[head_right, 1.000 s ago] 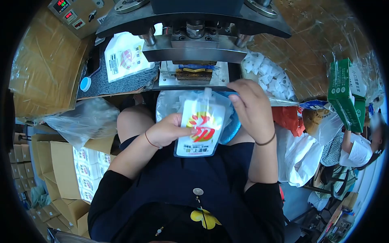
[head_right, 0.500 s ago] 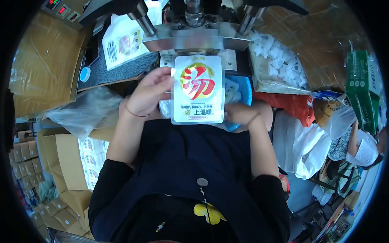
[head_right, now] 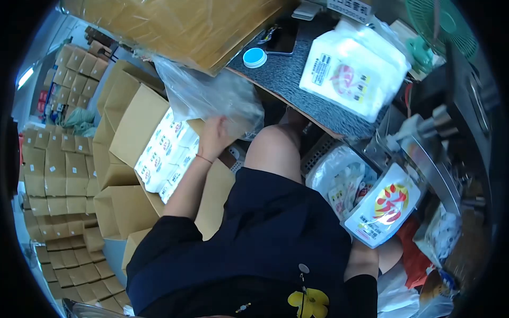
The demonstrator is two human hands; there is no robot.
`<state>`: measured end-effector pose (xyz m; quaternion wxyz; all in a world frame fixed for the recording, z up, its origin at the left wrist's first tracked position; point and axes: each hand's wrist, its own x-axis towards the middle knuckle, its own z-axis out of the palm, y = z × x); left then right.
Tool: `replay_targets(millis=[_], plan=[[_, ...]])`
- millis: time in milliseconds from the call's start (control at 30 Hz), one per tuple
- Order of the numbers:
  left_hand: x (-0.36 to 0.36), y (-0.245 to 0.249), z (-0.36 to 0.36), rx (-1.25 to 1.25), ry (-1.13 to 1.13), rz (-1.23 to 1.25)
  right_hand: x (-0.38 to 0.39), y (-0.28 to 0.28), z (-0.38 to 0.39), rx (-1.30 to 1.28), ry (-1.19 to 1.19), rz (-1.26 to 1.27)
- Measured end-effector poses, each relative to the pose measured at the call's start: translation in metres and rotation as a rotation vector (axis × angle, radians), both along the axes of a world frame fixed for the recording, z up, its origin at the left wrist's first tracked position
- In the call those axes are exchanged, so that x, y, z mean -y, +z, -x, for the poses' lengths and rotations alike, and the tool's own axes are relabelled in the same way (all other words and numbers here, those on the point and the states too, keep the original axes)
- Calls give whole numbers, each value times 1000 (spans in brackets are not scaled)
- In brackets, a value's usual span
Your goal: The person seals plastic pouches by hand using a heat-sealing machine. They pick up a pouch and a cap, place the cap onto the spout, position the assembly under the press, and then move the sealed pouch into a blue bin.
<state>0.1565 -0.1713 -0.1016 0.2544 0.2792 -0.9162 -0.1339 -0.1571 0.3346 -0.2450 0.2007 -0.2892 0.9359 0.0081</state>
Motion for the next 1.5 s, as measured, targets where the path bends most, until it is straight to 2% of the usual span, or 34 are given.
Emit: replay_targets(millis=[67, 167, 233, 267, 333, 367, 433, 533, 567, 633, 700, 733, 767, 800, 833, 933, 1133, 1233, 1300, 1333, 1400, 1500], plan=[[43, -10, 1, 78, 177, 8, 14, -5, 5, 18, 21, -17], [98, -25, 24, 224, 241, 92, 38, -14, 15, 42, 53, -33], [138, -53, 48, 503, 254, 141, 46, -26, 20, 59, 80, -45], [157, -85, 60, 449, 314, 50, 46, -34, 23, 70, 90, -59], [178, -112, 89, 570, 347, -44, 47, -41, 22, 99, 102, -94], [186, -124, 95, 757, 318, -60, 42, -47, 19, 122, 99, -123], [203, -185, 87, 654, 272, -22, 49, -49, 18, 160, 119, -160], [180, -204, 78, 497, 452, 84, 45, -65, 21, 229, 135, -212], [203, -250, 68, 379, 466, 111, 44, -70, 21, 254, 146, -226], [214, -297, 49, 511, 405, 192, 22, -76, 15, 303, 152, -267], [182, -218, 39, 711, 280, 299, 11, -81, 11, 355, 168, -310], [169, -189, 38, 663, 200, 230, 10, -78, 6, 383, 158, -332], [168, -178, 43, 820, 218, 225, 14, -75, 6, 403, 153, -354], [169, -192, 33, 787, 213, 304, 15, -74, 4, 423, 143, -372], [174, -183, 28, 641, 65, 198, 14, -74, 2, 441, 129, -386], [160, -157, 32, 743, 152, 164, 17, -72, -2, 486, 115, -411], [133, -128, 21, 321, -2, 416, -5, -64, -4, 555, 113, -410], [111, -95, 34, 232, 25, 300, -27, -66, -15, 568, 112, -357], [108, -79, 35, 237, 66, 308, -33, -64, -25, 541, 112, -361], [107, -71, 36, 240, 84, 313, -27, -54, -29, 506, 106, -396], [97, -45, 39, 52, 102, 387, -7, -19, -43, 439, 90, -463], [102, -3, 32, -137, 142, 478, -50, -69, -30, 291, 40, -102]])
